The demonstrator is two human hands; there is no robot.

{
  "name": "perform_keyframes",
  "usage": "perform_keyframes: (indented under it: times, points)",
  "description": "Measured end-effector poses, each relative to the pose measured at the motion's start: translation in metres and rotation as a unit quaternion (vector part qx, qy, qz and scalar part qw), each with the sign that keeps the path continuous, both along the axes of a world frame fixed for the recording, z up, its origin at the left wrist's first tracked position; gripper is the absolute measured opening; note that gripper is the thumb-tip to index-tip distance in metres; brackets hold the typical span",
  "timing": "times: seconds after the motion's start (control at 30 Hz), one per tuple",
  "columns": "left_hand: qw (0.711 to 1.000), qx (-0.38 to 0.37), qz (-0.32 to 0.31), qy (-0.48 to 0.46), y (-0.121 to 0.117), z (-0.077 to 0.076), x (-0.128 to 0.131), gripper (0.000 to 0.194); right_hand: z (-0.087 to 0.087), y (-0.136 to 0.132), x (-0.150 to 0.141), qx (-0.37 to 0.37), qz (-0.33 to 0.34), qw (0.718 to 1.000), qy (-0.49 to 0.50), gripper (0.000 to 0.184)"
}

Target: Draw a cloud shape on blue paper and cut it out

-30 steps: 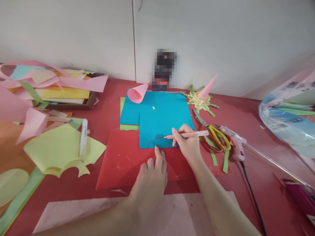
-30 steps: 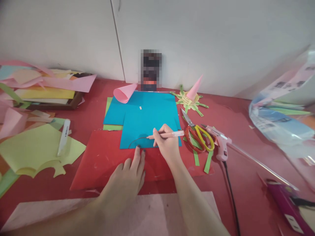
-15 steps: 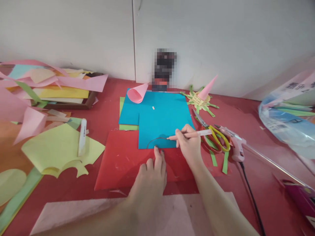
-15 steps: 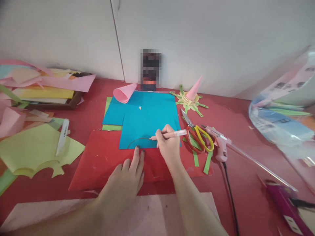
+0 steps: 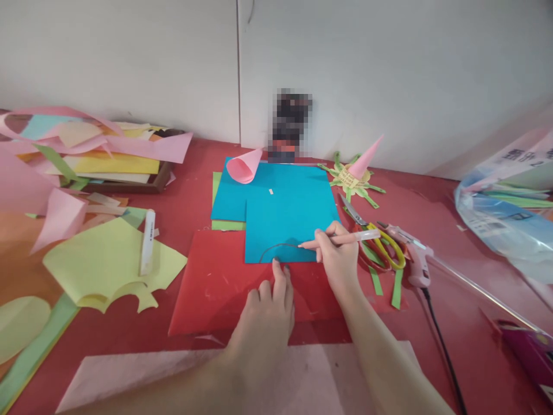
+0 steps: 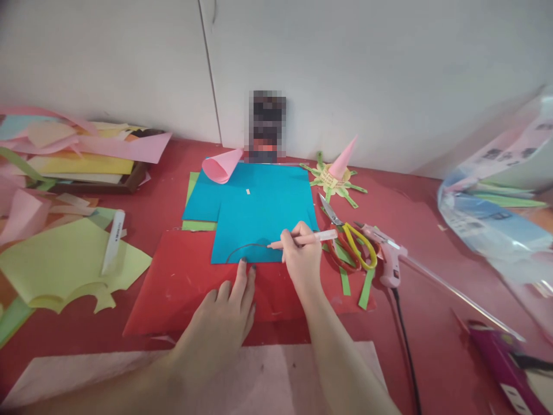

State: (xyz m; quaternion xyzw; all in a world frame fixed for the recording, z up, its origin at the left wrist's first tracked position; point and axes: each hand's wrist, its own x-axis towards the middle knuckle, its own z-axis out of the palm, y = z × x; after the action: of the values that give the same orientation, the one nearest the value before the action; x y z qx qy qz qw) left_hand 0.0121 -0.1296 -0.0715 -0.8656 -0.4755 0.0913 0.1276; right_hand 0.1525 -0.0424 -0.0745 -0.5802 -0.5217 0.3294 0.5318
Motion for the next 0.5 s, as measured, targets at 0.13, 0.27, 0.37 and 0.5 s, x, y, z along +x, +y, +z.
perform_keyframes:
  times: [0.13, 0.27, 0.37, 0.5]
  points:
    - [1.000, -0.015, -0.005, -0.008, 0.0000, 0.0008, -0.0006, 0.049, 0.0024, -0.0005, -0.0011, -0.001, 0.025, 1.000, -0.018, 0.031]
    - [1.000, -0.011, -0.003, 0.006, -0.0006, 0.0008, -0.0004, 0.049, 0.0052, -0.0008, -0.0021, 0.003, 0.033, 0.999, -0.038, 0.031]
    - [1.000, -0.003, -0.005, 0.007, -0.0012, 0.0007, -0.0001, 0.049, 0.0064, -0.0005, -0.0023, 0.010, 0.038, 0.998, -0.043, 0.031]
    - [1.000, -0.008, -0.008, 0.009, -0.0021, 0.0003, -0.0001, 0.050, 0.0059, -0.0004, -0.0021, 0.011, 0.034, 0.997, -0.069, 0.030]
